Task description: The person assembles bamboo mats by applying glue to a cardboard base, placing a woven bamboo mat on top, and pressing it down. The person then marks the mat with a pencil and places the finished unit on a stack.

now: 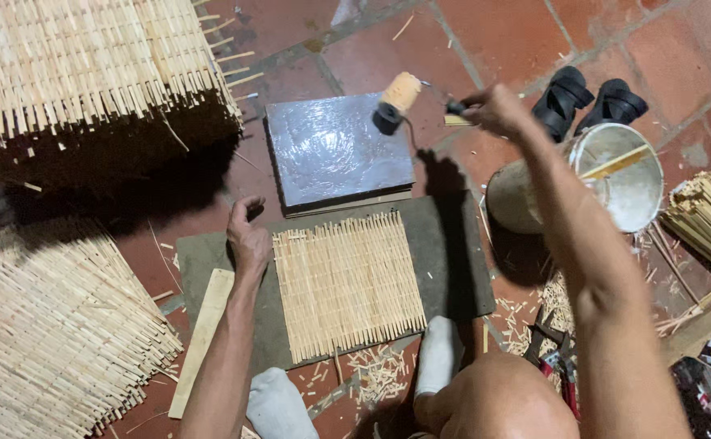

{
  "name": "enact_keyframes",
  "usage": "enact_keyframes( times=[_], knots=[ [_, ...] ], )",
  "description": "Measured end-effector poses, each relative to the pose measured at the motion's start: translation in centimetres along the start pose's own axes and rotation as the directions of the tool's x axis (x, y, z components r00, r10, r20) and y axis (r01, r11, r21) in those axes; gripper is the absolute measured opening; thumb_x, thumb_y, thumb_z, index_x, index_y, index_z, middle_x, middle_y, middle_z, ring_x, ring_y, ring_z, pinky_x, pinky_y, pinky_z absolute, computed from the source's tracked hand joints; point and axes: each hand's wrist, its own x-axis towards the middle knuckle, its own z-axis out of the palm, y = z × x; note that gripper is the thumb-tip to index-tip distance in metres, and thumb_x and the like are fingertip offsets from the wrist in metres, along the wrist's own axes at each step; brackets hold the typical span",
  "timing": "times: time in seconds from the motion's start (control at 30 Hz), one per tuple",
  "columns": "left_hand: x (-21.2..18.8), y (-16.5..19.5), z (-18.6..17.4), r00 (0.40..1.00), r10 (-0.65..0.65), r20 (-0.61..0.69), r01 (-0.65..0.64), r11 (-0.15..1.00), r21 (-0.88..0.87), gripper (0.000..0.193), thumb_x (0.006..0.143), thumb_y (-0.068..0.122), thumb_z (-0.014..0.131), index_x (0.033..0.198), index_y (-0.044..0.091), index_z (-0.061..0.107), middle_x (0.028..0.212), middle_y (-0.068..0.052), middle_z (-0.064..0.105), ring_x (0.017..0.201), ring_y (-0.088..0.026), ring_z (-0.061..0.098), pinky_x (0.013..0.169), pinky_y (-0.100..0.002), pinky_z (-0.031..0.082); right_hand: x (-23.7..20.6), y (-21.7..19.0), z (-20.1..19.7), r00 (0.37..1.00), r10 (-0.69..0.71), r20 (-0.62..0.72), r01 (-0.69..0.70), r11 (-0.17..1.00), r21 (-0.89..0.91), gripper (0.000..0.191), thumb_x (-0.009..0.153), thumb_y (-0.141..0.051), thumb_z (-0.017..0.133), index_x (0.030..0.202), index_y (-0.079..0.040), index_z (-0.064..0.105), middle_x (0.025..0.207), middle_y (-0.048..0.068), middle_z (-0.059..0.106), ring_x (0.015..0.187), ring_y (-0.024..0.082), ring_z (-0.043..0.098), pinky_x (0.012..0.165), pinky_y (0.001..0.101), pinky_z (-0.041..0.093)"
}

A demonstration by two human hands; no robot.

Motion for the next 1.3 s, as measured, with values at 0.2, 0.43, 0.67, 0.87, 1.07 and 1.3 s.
enact_keyframes(
  times=[0.2,0.43,0.67,0.87,1.07,1.3],
  knots=[
    [-0.3,-0.2,0.0,1.000,0.026,0.018,-0.026,1.000,-0.009,0.059,0.069,-0.017,0.038,0.120,-0.003,0.063,0.118,-0.017,0.069,0.114,-0.029,0.069,0.103,-0.039,0.052,-5.7,-3.4,8.6,0.946,0.315,0.076,-0.297,0.748,0.593,0.041,0.090,-0.015,0.066,0.130,-0.005,0.065,0.064,0.007,0.059,0.044,0.015,0.058,0.038,0.0355,0.048],
    [-0.4,-0.4,0.0,1.000,-0.006,0.027,0.006,1.000,-0.004,0.060,0.069,-0.018,0.037,0.121,-0.002,0.062,0.119,-0.017,0.070,0.115,-0.029,0.068,0.103,-0.038,0.052,-20.2,-0.7,13.5,0.949,0.315,-0.022,-0.247,0.784,0.569,0.049,0.090,-0.018,0.067,0.137,-0.005,0.066,0.065,0.005,0.063,0.049,0.011,0.055,0.043,0.0305,0.043],
    [0.1,-0.7,0.2,1.000,-0.011,0.026,0.011,1.000,-0.011,0.057,0.070,-0.017,0.040,0.119,0.000,0.065,0.115,-0.016,0.071,0.114,-0.029,0.069,0.102,-0.038,0.053,-15.7,-2.7,10.9,0.976,0.219,0.022,-0.211,0.905,0.369,0.039,0.094,-0.023,0.069,0.126,-0.002,0.070,0.067,0.005,0.064,0.051,0.013,0.057,0.045,0.0325,0.045],
    [0.5,-0.9,-0.1,0.999,0.032,-0.001,-0.032,0.999,0.037,0.056,0.070,-0.015,0.042,0.118,0.001,0.065,0.115,-0.018,0.070,0.112,-0.032,0.068,0.101,-0.039,0.053,-2.7,-13.3,12.6,1.000,-0.023,0.000,0.020,0.842,0.539,0.035,0.097,-0.021,0.062,0.121,0.003,0.071,0.071,0.006,0.058,0.055,0.013,0.053,0.049,0.0354,0.043],
    [0.4,-1.6,-0.2,0.999,0.043,0.015,-0.043,0.999,0.014,0.055,0.071,-0.014,0.041,0.118,0.002,0.065,0.118,-0.017,0.070,0.114,-0.031,0.069,0.102,-0.038,0.054,-6.2,-14.7,17.5,1.000,0.019,0.001,-0.018,0.923,0.383,0.038,0.099,-0.027,0.061,0.126,-0.002,0.067,0.075,0.013,0.072,0.058,0.019,0.065,0.053,0.0378,0.051],
    [0.3,-2.7,-0.2,1.000,0.001,0.027,-0.002,0.999,0.040,0.056,0.071,-0.013,0.043,0.119,0.006,0.065,0.118,-0.015,0.070,0.112,-0.030,0.069,0.097,-0.038,0.054,-19.8,-10.9,20.7,0.990,0.142,0.001,-0.122,0.848,0.516,0.051,0.089,-0.022,0.068,0.135,0.000,0.062,0.080,0.011,0.073,0.056,0.015,0.066,0.046,0.0336,0.054]
  ],
)
